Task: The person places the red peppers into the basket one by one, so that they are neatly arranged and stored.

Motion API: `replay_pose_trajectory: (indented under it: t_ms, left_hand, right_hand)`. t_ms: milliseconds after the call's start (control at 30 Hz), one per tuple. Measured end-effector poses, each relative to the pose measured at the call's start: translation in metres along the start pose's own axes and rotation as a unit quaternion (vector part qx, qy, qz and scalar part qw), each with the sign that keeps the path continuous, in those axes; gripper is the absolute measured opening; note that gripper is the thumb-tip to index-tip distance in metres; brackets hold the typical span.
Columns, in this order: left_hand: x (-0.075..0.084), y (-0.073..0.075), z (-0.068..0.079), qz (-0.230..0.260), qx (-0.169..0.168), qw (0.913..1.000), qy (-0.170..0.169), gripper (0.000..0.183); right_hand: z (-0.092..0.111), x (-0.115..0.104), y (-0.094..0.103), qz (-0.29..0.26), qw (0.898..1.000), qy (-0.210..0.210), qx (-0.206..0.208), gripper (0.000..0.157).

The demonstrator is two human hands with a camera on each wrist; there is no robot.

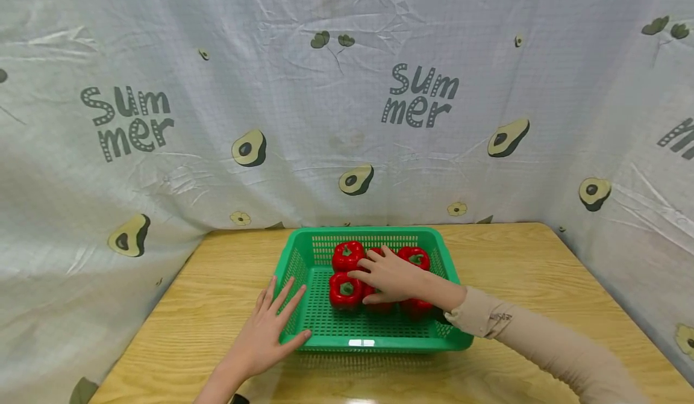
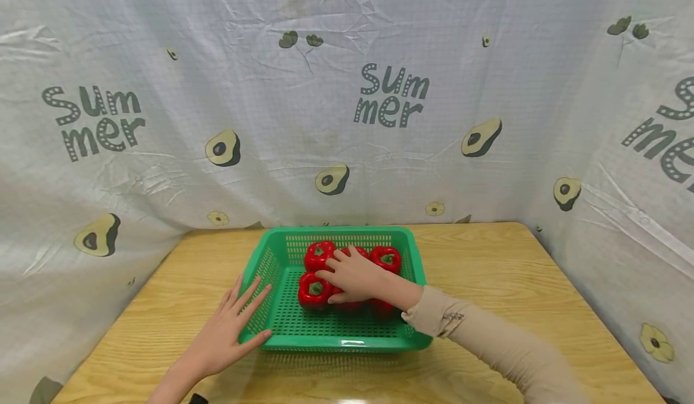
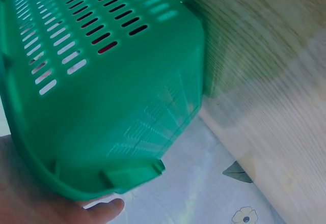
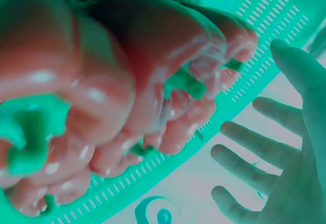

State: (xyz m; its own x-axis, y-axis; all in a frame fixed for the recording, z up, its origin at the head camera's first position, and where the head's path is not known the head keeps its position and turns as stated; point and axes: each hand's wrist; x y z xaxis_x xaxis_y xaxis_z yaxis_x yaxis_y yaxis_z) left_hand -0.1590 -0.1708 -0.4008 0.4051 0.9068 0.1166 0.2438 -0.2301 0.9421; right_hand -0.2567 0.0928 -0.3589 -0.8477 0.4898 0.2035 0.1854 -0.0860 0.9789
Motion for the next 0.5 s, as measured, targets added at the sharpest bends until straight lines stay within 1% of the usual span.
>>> replay_pose_trajectory:
  t_ms: [100, 167, 333, 433, 500]
  left_hand:
    - [0.0, 0.002, 0.002, 0.013, -0.004, 0.9999, 0.001, 0.072]
    - [-0.001, 0.004, 0.004, 0.021, -0.005, 0.9998, 0.002, 0.071]
    - [-0.003, 0.009, 0.01, 0.024, 0.025, 0.9994, -0.007, 0.066]
    - [-0.006, 0.012, 0.012, 0.021, 0.045, 0.9987, -0.013, 0.064]
    - [-0.007, 0.014, 0.014, 0.026, 0.052, 0.9982, -0.014, 0.063]
  right_hand:
    - [0.019, 0.004, 0.006, -0.022, 1.0, -0.013, 0.008, 0.053]
    - [0.033, 0.008, 0.008, -0.027, 0.999, -0.016, 0.028, 0.052]
    - [0.07, 0.019, 0.008, -0.036, 0.995, -0.029, 0.088, 0.049]
    - [0.092, 0.027, 0.006, -0.052, 0.992, -0.045, 0.105, 0.047]
    - [0.106, 0.032, 0.003, -0.064, 0.99, -0.056, 0.113, 0.047]
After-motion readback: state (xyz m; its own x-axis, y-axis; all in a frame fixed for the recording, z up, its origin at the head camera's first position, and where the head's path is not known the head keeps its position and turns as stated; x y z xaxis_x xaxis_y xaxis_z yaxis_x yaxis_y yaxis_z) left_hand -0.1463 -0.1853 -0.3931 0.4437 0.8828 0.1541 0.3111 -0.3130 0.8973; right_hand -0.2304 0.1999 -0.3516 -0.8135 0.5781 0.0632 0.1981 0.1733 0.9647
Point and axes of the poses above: each hand's wrist, its own z-axis away from the middle knuckle, its own y-axis out of the back of the hand, x = y × z, and after that the axes turned 6 degrees about -z, right-handed
